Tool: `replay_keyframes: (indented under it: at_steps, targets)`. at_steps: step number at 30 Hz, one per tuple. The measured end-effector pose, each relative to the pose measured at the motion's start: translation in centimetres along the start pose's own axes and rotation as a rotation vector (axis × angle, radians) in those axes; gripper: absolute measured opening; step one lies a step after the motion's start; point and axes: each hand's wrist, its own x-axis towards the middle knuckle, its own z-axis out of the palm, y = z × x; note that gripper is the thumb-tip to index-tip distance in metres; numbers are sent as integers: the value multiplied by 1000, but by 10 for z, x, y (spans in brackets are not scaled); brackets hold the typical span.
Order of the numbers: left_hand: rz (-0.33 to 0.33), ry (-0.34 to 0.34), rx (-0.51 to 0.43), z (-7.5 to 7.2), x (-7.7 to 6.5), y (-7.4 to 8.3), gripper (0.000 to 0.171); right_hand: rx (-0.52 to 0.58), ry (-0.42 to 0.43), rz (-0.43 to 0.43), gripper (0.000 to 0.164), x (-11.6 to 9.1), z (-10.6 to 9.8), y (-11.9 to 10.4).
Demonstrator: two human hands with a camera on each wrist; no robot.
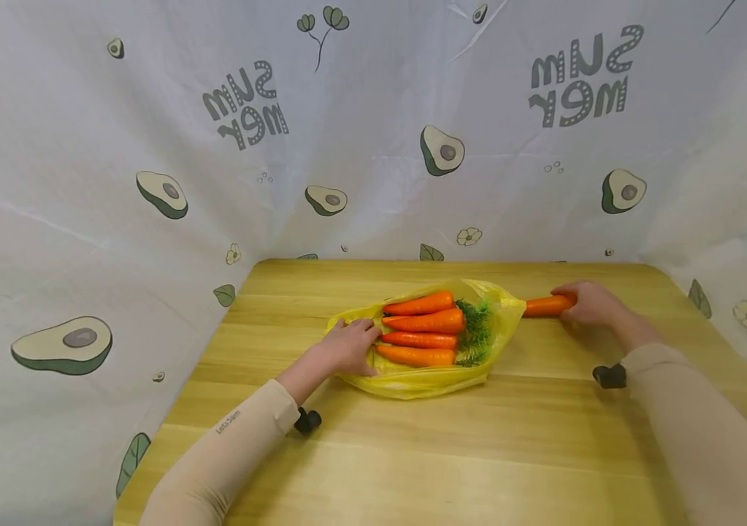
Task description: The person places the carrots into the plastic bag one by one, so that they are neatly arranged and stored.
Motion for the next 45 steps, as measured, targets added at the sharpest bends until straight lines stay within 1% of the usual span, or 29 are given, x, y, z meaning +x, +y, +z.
replay_keyframes:
  at_steps: [6,12,18,25,31,36,41,45]
  targets:
    - [6,4,-8,2,1,-1,81,-35,5,-20,49,-1,-1,-1]
    - [9,5,-3,3,2,-3,81,-33,-17,-14,50,-2,-1,-2]
    - [14,16,-13,2,1,-3,80,-49,-14,-21,50,-5,-3,2]
    - [17,12,-32,-1,0,-3,80,-60,-5,-27,50,-7,-8,3]
    - [23,14,-42,0,-1,-3,80,-62,13,-42,49,-10,-19,-9]
    - [17,10,-51,1,0,-4,80,-86,18,-56,50,-10,-28,-22]
    - [21,8,-57,1,0,-4,80,-110,12,-47,53,-12,-37,-29]
    - [20,8,-58,1,0,-3,80,-108,22,-57,53,-16,-47,-37]
